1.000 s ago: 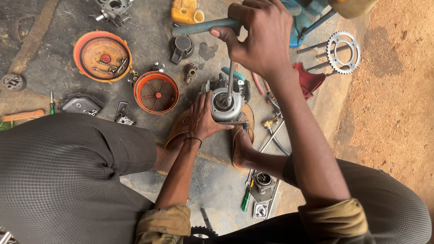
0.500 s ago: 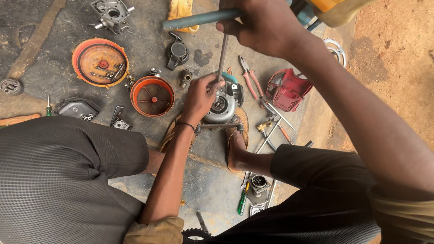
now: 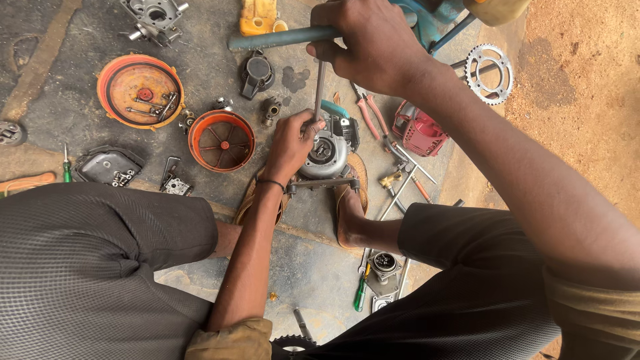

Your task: The person assembles a small engine by attaching a metal cover to the cylinder head and tightening it with a T-handle wrench. They then attach a yellow fuel tank to the engine and secure it with a screwdriver.

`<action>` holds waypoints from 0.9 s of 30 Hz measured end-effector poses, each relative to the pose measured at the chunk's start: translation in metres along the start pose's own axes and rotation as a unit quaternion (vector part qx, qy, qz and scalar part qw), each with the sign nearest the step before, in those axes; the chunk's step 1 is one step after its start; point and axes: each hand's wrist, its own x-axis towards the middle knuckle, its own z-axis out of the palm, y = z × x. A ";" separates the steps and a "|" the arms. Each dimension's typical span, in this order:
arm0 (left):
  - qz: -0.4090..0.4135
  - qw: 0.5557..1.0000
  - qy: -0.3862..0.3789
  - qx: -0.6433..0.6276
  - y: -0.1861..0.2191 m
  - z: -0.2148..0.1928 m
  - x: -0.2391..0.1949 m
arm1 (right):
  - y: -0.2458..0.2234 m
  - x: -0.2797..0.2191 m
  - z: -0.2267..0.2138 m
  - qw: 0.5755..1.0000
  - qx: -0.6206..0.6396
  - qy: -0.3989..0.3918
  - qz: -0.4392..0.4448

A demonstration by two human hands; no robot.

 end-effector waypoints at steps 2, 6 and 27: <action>0.020 0.996 0.017 0.081 -0.001 0.002 -0.003 | -0.007 0.003 -0.003 1.000 -0.015 0.011 -0.008; 0.046 0.990 0.046 0.122 0.017 -0.003 0.002 | -0.028 0.013 -0.013 0.982 -0.026 -0.140 0.126; 0.068 0.992 0.055 0.093 0.078 -0.028 0.029 | -0.042 0.023 -0.053 0.978 -0.190 -0.071 -0.040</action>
